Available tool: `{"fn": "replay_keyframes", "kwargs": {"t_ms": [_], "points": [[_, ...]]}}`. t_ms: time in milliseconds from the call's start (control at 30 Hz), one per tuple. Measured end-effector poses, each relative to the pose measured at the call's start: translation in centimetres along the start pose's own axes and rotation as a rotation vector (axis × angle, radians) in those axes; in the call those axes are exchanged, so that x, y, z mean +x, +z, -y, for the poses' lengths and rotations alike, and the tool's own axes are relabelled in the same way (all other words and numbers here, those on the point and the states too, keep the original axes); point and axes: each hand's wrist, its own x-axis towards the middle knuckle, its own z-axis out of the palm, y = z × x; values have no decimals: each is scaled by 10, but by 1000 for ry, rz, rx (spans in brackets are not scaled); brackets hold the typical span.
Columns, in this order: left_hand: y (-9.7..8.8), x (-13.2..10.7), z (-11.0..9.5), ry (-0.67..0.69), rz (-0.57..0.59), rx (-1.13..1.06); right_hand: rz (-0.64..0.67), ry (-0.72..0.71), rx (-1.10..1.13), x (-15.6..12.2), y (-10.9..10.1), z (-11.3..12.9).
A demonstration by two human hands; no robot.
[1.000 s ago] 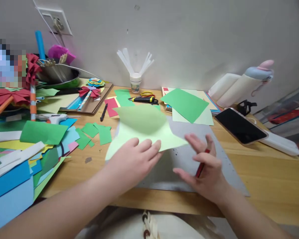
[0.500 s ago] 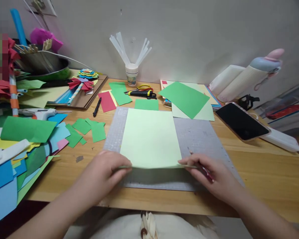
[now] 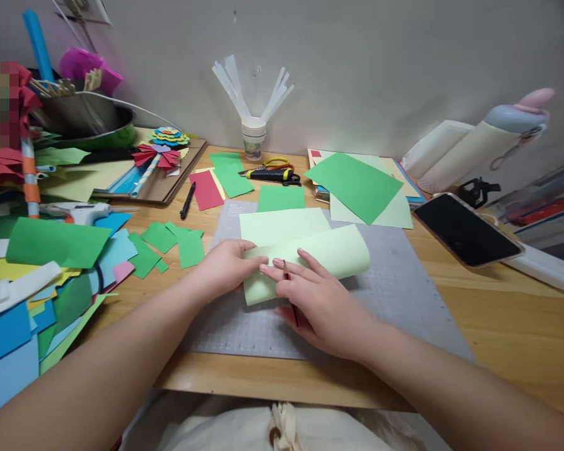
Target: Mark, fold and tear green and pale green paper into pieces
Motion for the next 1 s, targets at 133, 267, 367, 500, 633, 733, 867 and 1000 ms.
{"fn": "replay_keyframes", "kwargs": {"t_ms": [133, 267, 367, 500, 633, 733, 867, 1000], "points": [[0, 8, 16, 147, -104, 138, 47, 25, -10, -2, 11, -8], [-2, 22, 26, 288, -170, 252, 63, -6, -33, -2, 15, -9], [-1, 30, 31, 323, -183, 293, 90, -51, -23, -1, 17, -6], [1, 32, 34, 346, -185, 323, 149, -83, 0, -3, 18, -3], [2, 29, 35, 353, -190, 342, 205, -90, 12, -5, 18, -1], [3, 27, 34, 351, -199, 354, 238, -91, 21, -6, 18, -1], [5, 27, 35, 348, -213, 365, 253, -95, 36, -8, 18, 1], [5, 29, 35, 346, -221, 363, 287, -103, 46, -9, 17, 1]]}}
